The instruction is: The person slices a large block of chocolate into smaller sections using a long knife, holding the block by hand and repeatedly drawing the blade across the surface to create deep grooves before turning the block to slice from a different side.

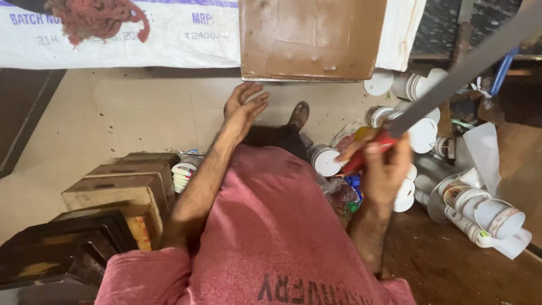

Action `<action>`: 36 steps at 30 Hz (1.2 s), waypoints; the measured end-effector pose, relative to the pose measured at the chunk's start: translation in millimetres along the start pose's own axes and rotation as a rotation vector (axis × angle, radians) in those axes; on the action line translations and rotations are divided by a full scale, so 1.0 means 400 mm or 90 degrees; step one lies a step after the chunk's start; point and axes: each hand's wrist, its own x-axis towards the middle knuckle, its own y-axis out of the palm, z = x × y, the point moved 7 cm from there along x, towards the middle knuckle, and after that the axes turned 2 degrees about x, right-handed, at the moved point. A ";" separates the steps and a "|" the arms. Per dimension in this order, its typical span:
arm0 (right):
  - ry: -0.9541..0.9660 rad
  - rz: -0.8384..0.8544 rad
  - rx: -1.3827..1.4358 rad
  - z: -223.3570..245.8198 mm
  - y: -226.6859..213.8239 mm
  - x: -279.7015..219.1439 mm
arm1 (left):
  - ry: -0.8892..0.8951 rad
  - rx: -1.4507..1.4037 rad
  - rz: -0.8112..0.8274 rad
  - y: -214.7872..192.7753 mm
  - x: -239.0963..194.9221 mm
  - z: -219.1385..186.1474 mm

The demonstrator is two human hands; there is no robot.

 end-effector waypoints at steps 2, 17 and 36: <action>0.054 0.024 -0.022 -0.046 0.069 0.011 | 0.040 -0.074 0.111 0.021 0.048 0.008; 0.003 0.009 -0.525 -0.316 0.405 0.090 | 0.159 0.057 0.102 0.000 0.174 0.039; 0.002 0.028 -0.570 -0.351 0.405 0.080 | 0.176 0.056 0.145 0.007 0.175 0.027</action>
